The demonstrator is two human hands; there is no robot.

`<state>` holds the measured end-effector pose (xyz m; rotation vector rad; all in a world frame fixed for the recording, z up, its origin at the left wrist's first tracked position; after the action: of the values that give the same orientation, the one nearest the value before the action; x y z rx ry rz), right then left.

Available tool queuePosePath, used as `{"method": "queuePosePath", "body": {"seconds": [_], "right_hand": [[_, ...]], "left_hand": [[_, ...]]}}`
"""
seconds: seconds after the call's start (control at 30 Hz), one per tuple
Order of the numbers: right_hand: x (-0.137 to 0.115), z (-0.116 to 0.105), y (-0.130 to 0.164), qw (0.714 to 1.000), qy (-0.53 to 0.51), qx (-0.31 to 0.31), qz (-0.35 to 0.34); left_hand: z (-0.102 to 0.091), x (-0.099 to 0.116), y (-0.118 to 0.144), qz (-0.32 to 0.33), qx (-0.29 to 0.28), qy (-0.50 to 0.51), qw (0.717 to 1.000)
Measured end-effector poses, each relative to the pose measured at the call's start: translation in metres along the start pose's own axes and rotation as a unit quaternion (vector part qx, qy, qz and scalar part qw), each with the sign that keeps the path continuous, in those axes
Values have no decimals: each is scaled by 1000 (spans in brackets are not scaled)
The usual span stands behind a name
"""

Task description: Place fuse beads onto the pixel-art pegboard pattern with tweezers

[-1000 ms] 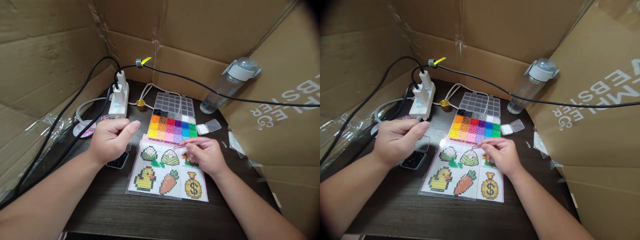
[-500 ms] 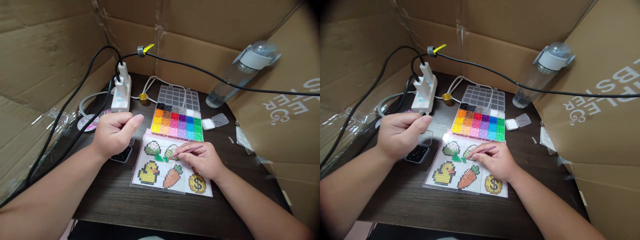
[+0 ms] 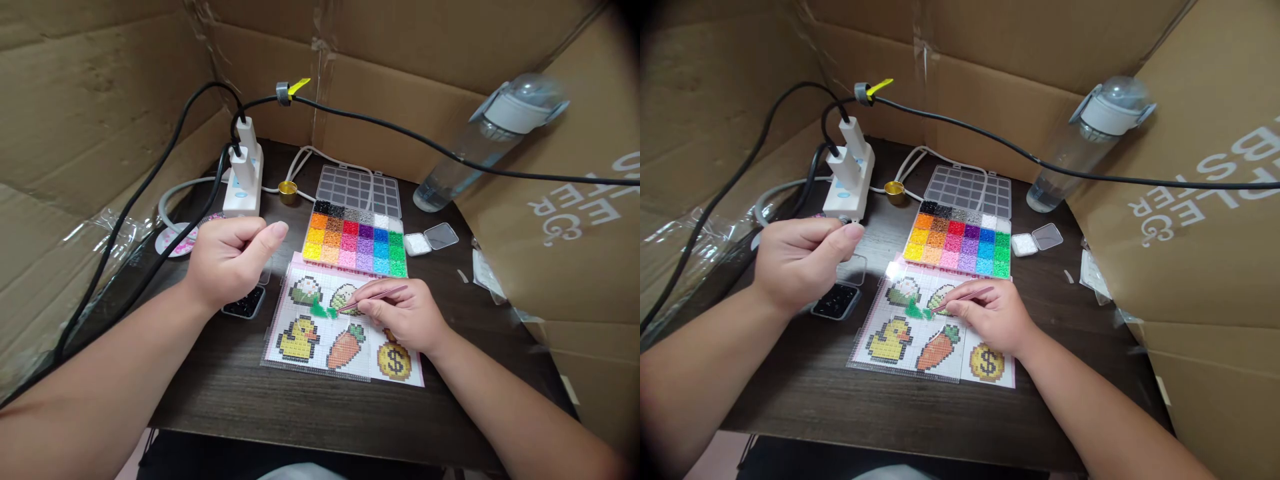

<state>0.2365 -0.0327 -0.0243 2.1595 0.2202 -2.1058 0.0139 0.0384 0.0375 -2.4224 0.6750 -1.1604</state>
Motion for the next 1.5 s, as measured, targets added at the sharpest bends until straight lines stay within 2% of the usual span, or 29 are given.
{"method": "queuePosePath", "body": {"seconds": [0.1, 0.2, 0.33, 0.43, 0.53, 0.7, 0.83, 1.0, 1.1, 1.17, 1.3, 1.4, 1.5], "right_hand": [[7, -5, 2, 999, -29, 13, 27], [10, -19, 0, 997, -57, 42, 12], [0, -54, -10, 981, -94, 156, -66], [-12, -81, -16, 951, -104, 257, -136], [-17, -98, -19, 923, -78, 330, -183], [-7, -104, -22, 924, 14, 358, -137], [-6, -103, -20, 924, -5, 353, -148], [-4, -103, -22, 926, -67, 348, -129], [-4, -96, -21, 939, -103, 308, -115], [-4, -82, -19, 958, -97, 250, -98], [-4, -40, -8, 991, -19, 128, -32], [-6, -10, 0, 998, -6, 57, -10], [-7, 2, 3, 999, -1, 29, -18]], "left_hand": [[0, 0, 0, 1, 4, -4, 1000], [0, 0, -1, 1, 2, -9, 1000], [-1, 1, -2, 25, 6, -21, 999], [-1, 0, -2, 40, 2, -27, 999], [0, -1, -3, 47, -1, -26, 999], [-2, 1, -3, 54, 8, -25, 998], [-3, 2, -3, 52, 10, -25, 998], [-4, 3, -2, 53, 13, -28, 998], [-5, 5, -2, 58, 20, -29, 998], [-5, 5, -2, 51, 20, -31, 998], [-4, 6, 0, 50, 21, -40, 998], [-3, 8, 1, 65, 23, -52, 996], [-3, 10, 2, 78, 28, -57, 995]]}}
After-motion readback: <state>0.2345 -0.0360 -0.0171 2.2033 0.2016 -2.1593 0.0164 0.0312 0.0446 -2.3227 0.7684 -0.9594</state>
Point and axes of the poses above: each hand's wrist, its own y-axis away from the middle knuckle, its own z-axis out of the palm, x = y × z, the point moved 5 cm from there along -y, towards the middle knuckle, and after that the axes turned 10 degrees about -y, right-handed, at the moved point
